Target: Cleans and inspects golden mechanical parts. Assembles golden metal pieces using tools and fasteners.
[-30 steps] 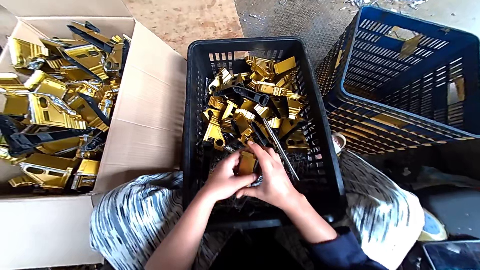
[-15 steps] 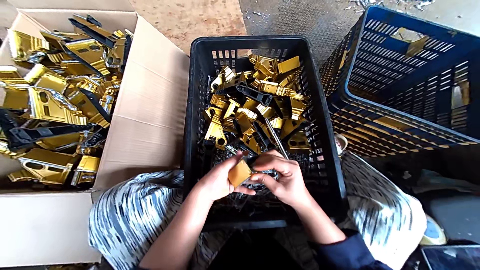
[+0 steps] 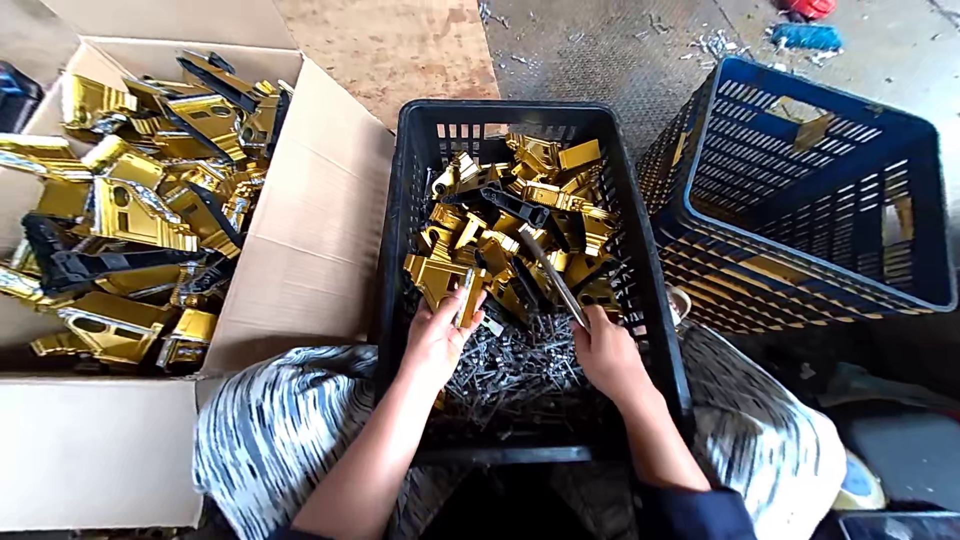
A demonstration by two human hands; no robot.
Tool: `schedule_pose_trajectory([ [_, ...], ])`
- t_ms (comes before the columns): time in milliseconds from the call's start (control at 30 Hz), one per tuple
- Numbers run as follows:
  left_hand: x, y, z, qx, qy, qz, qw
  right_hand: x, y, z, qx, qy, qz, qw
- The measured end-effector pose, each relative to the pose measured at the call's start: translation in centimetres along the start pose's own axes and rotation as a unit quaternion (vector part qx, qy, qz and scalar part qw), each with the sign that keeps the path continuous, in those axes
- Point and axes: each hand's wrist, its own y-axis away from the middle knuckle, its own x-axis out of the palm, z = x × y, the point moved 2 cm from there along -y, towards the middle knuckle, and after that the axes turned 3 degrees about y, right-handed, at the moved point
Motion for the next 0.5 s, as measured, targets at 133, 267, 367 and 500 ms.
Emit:
schedule_pose_trajectory([
  [133, -0.2, -0.3, 0.4, 0.06, -0.096, -0.001, 0.994, 0.7, 3.1, 2.2, -0.112, -0.043, -0.09, 0.989],
  [267, -0.3, -0.6, 0.8, 0.11, -0.159, -0.002, 0.981, 1.6, 5.6, 3.6, -0.304, -0.147, -0.333, 0.881],
  [367, -0.4, -0.6, 1.0, 0.123, -0.178, 0.016, 0.976, 3.3, 5.7, 3.7, -0.237, -0.059, -0.242, 0.939],
  [500, -0.6, -1.2, 1.2, 0.124, -0.193, -0.005, 0.973, 3.5, 5.2, 3.6, -0.241, -0.089, -0.244, 0.935],
])
